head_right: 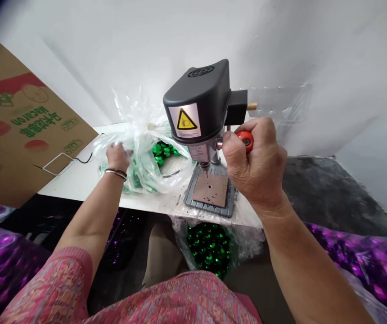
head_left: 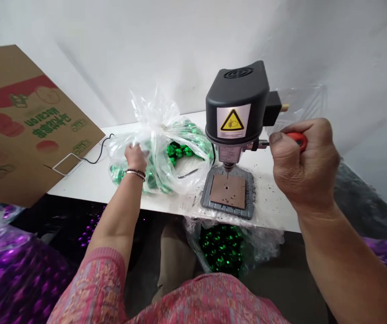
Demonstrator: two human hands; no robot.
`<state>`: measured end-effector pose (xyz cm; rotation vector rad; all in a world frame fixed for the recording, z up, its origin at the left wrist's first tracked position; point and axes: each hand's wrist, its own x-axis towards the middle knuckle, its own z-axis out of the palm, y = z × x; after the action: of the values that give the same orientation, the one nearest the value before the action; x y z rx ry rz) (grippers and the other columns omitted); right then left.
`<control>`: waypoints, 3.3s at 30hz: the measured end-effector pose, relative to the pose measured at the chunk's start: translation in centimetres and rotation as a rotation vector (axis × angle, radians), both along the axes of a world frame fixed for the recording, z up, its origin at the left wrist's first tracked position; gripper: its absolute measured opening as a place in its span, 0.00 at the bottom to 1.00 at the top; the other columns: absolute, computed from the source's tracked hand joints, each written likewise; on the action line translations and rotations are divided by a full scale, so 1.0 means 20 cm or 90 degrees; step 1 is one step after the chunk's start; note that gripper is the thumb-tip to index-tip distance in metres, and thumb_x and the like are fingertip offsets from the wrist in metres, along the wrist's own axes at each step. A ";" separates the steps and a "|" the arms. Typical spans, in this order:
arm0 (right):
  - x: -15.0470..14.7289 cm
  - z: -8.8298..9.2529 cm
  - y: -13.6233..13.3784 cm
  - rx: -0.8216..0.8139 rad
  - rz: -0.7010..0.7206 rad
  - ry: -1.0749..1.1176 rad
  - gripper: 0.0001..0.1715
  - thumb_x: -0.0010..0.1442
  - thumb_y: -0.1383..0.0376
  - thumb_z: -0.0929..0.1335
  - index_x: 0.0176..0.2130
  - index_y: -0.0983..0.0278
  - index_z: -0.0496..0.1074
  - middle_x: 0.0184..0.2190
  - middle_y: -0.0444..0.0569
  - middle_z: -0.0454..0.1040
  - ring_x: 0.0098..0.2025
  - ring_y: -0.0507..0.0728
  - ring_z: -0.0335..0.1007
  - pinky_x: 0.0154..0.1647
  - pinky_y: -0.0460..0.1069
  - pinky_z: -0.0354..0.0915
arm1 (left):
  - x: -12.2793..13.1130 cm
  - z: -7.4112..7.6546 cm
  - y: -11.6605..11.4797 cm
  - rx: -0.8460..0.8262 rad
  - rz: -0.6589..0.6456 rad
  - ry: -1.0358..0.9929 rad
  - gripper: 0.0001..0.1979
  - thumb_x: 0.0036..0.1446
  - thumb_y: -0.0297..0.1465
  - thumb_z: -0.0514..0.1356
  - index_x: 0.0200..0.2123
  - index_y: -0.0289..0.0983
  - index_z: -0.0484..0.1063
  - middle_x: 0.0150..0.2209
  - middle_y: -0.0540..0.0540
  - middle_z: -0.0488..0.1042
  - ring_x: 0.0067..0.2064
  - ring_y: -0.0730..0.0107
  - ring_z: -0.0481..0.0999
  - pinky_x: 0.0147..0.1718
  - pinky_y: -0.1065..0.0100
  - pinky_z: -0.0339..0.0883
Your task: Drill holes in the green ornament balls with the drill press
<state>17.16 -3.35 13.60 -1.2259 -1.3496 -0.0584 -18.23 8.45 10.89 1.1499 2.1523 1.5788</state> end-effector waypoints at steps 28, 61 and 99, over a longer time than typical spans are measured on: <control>-0.02 -0.02 -0.03 0.007 0.021 0.021 0.12 0.59 0.55 0.64 0.32 0.60 0.61 0.26 0.41 0.66 0.26 0.48 0.61 0.30 0.48 0.61 | 0.33 -0.34 -0.28 -0.512 -0.389 0.645 0.16 0.63 0.34 0.55 0.49 0.33 0.75 0.45 0.32 0.80 0.49 0.49 0.79 0.49 0.57 0.70; 0.04 0.27 0.25 -0.162 0.042 0.107 0.19 0.65 0.62 0.63 0.24 0.64 0.56 0.23 0.38 0.54 0.29 0.46 0.48 0.34 0.46 0.49 | 0.77 -0.52 -0.44 -0.200 -0.572 0.158 0.29 0.52 0.35 0.66 0.58 0.38 0.70 0.48 0.45 0.78 0.45 0.62 0.77 0.49 0.62 0.70; 0.05 0.22 0.23 -0.092 0.097 0.099 0.21 0.66 0.64 0.63 0.25 0.62 0.49 0.24 0.36 0.50 0.30 0.44 0.45 0.35 0.43 0.50 | 0.83 -0.63 -0.40 -0.075 -0.676 0.299 0.34 0.51 0.29 0.67 0.62 0.37 0.66 0.60 0.39 0.71 0.61 0.57 0.71 0.62 0.59 0.64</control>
<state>18.07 1.16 18.09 -1.2179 -1.3240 0.2408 -1.66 0.50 -1.74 2.2314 1.3018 0.7255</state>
